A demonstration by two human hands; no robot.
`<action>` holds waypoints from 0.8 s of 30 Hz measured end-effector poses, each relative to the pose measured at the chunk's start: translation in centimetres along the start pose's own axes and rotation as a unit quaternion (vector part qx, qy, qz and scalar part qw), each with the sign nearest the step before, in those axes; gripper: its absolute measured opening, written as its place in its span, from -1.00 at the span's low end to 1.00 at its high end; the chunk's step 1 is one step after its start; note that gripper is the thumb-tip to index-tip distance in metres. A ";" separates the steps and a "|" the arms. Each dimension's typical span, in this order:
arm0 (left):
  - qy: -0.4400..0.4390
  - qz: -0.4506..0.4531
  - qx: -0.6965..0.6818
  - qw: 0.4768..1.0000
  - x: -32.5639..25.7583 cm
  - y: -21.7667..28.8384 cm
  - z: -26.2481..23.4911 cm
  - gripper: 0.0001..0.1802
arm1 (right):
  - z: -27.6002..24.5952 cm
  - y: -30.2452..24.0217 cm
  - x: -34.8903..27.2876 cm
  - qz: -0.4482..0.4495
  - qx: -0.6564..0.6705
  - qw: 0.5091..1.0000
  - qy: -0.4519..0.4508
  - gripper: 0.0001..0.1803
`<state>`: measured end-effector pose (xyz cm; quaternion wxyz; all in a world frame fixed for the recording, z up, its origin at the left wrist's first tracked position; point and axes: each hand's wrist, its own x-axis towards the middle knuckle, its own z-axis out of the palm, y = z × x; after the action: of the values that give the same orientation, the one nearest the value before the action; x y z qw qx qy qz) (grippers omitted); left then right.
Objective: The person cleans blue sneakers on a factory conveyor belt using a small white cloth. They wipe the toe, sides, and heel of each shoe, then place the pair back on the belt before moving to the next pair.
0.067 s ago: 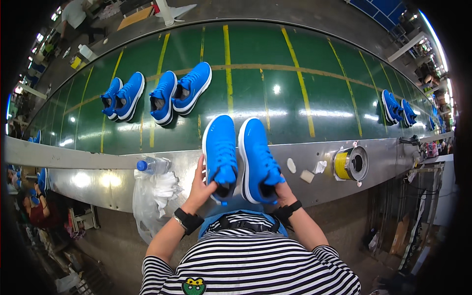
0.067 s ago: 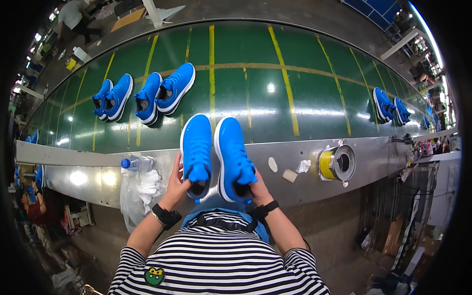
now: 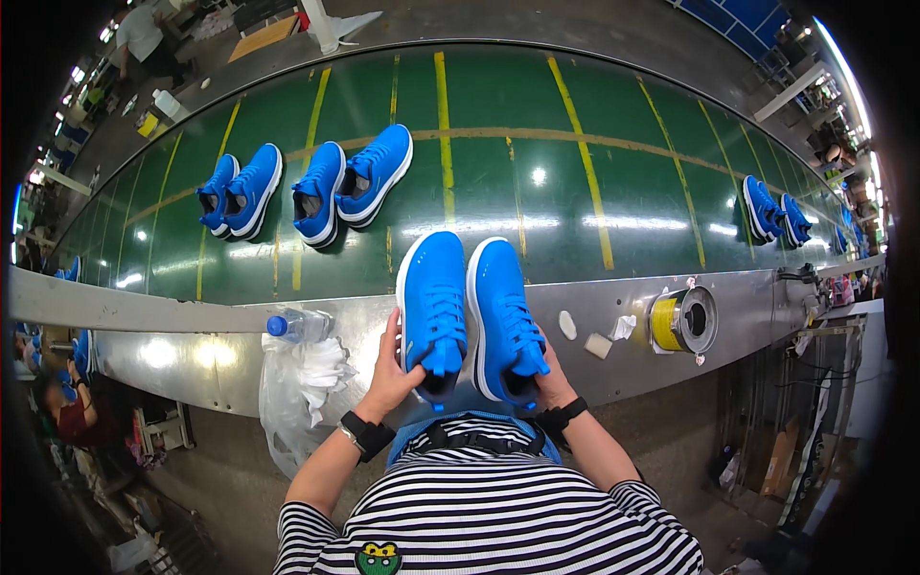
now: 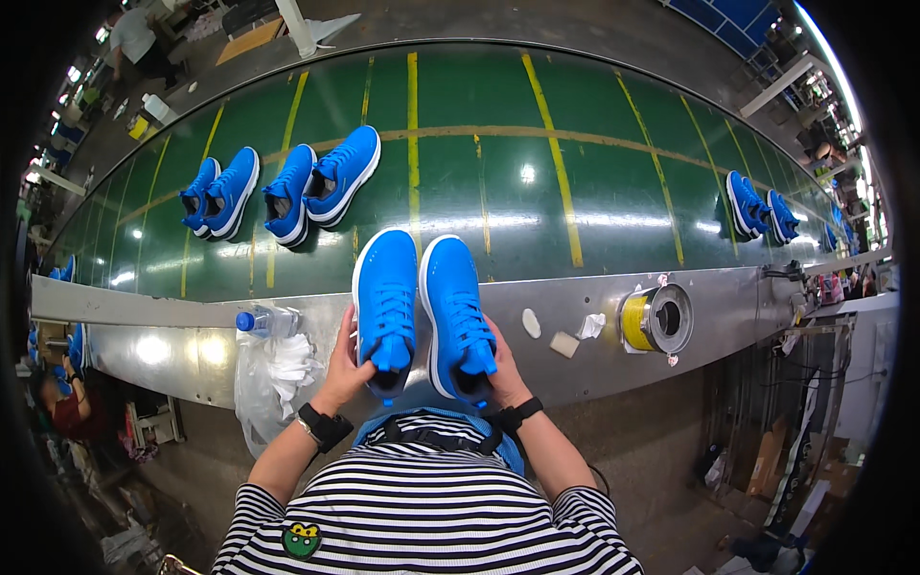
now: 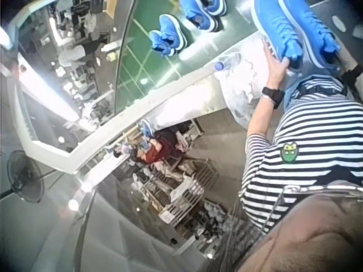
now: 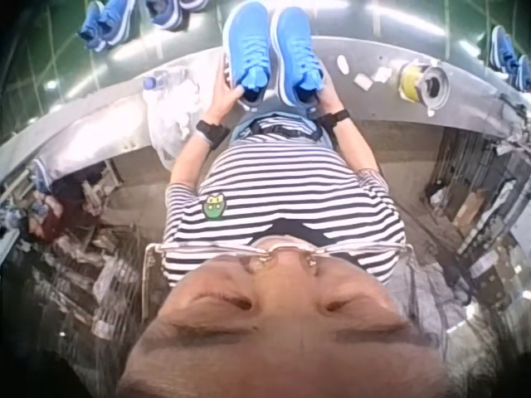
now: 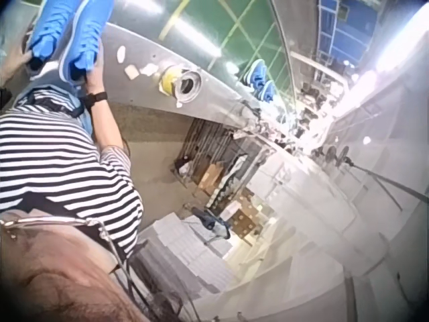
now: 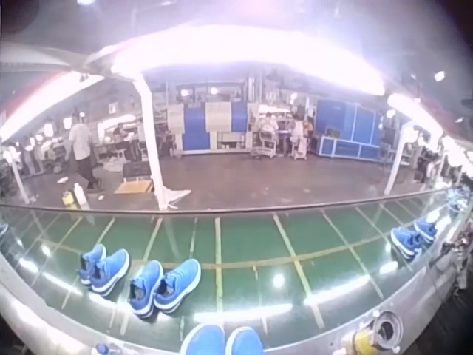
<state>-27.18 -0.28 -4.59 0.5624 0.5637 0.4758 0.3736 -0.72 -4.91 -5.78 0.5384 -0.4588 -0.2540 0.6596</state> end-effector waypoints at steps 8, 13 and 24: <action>-0.003 0.078 0.212 0.974 -1.6 1.4 -0.9 0.10 | 0.7 0.5 -2.3 -0.119 -0.198 0.972 0.037 -0.09; 0.014 0.084 0.258 0.962 -2.7 1.0 -1.5 0.11 | 1.7 -0.2 -3.5 -0.189 -0.419 0.884 0.086 -0.08; 0.024 0.100 0.294 0.950 -4.7 0.8 -2.6 0.11 | 2.5 0.4 -5.0 -0.214 -0.477 0.847 0.097 -0.09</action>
<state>-30.80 -4.03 -3.01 0.3200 0.7394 0.5192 0.2851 -3.10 -9.33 -3.31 0.4025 -0.6554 -0.5756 0.2778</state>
